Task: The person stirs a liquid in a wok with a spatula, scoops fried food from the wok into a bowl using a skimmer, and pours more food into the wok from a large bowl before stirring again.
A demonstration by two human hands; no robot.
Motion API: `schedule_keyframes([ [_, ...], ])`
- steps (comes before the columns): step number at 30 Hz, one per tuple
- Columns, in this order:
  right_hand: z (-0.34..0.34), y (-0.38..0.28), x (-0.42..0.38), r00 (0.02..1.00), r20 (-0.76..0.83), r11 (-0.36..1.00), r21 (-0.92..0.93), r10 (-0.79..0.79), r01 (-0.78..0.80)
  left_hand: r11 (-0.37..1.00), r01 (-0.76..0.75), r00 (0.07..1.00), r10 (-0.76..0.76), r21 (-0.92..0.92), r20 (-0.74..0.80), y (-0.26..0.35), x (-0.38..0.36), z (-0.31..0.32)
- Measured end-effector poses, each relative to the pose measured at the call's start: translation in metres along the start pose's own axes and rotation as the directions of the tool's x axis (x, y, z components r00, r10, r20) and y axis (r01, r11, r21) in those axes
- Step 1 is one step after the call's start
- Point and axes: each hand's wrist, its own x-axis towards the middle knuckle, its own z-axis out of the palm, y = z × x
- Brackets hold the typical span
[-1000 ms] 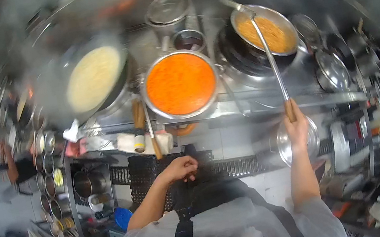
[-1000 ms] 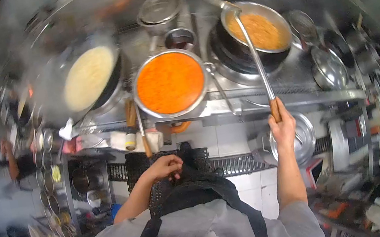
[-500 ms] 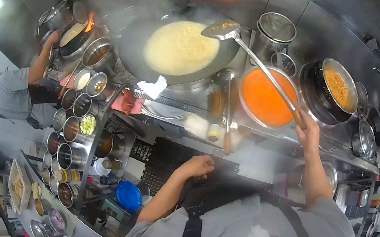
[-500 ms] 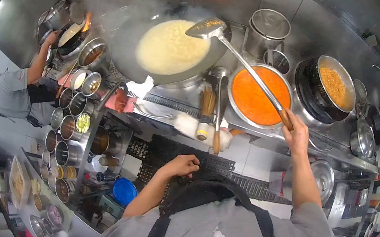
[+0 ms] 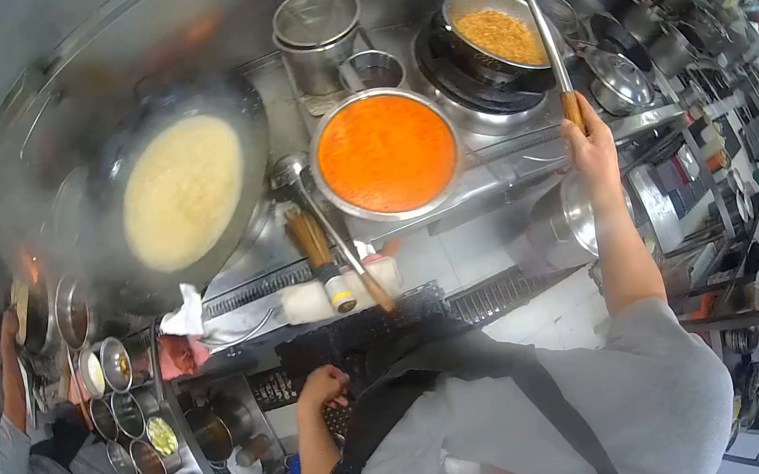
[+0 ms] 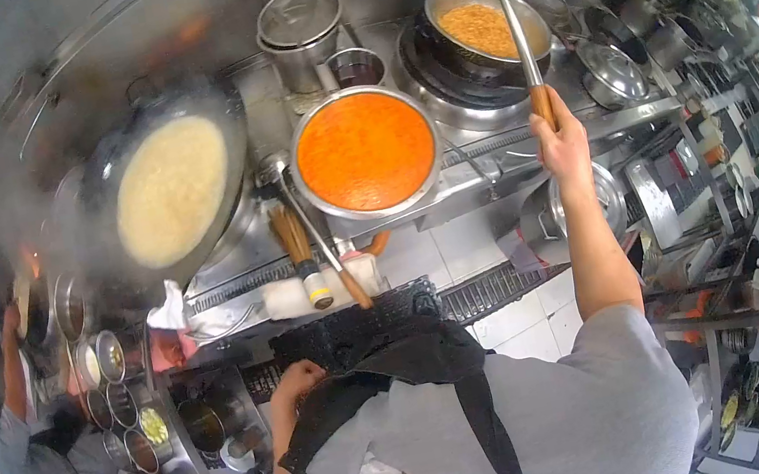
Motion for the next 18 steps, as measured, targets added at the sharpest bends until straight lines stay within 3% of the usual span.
schedule_keyframes([
  [1,-0.012,0.013,0.007,0.997,0.0,0.995,-0.065,0.078,-0.078,0.996,-0.006,0.999,0.002,0.083,0.054,0.005,0.003,0.011],
  [3,-0.034,0.059,0.018,0.996,-0.028,0.987,-0.138,0.084,-0.088,0.996,-0.011,0.997,0.004,0.084,0.077,-0.001,0.011,0.035],
  [5,-0.053,0.098,0.029,0.936,0.055,0.935,-0.09,0.348,-0.343,0.926,-0.303,0.912,0.35,0.224,-0.214,0.006,0.002,0.058],
  [6,-0.057,0.118,0.03,0.929,0.02,0.927,-0.075,0.37,-0.368,0.93,-0.296,0.913,0.342,0.218,-0.22,0.001,0.017,0.062],
  [7,-0.062,0.125,0.029,0.928,0.037,0.927,-0.076,0.369,-0.366,0.992,-0.073,0.986,0.087,0.104,-0.139,-0.014,0.045,0.063],
  [8,-0.065,0.127,0.03,0.943,0.023,0.936,-0.133,0.332,-0.326,0.986,0.169,0.985,-0.169,-0.001,-0.029,-0.032,0.068,0.067],
  [9,-0.065,0.129,0.033,0.958,0.029,0.943,-0.188,0.285,-0.275,0.985,0.148,0.988,-0.152,0.089,0.036,-0.043,0.08,0.064],
  [12,-0.055,0.133,0.039,0.987,0.075,0.987,-0.085,0.142,-0.135,0.93,0.113,0.973,-0.175,0.349,0.149,-0.066,0.092,0.066],
  [13,-0.05,0.116,0.042,0.986,0.104,0.99,-0.073,0.127,-0.12,0.846,-0.201,0.971,0.106,0.495,0.212,-0.076,0.089,0.066],
  [15,-0.037,0.084,0.046,0.97,0.229,0.996,-0.061,0.081,-0.068,0.939,-0.027,0.997,0.0,0.344,0.079,-0.09,0.08,0.077],
  [16,-0.029,0.069,0.046,0.955,0.29,0.998,-0.014,0.067,-0.065,0.961,0.237,0.97,-0.241,0.145,0.016,-0.083,0.075,0.078],
  [17,-0.019,0.052,0.045,0.94,0.336,0.997,0.027,0.055,-0.068,0.884,0.464,0.886,-0.464,-0.062,0.013,-0.085,0.07,0.079],
  [18,-0.007,0.032,0.044,0.918,0.396,1.0,0.011,0.006,-0.011,0.878,0.47,0.882,-0.471,-0.092,0.005,-0.111,0.075,0.086],
])
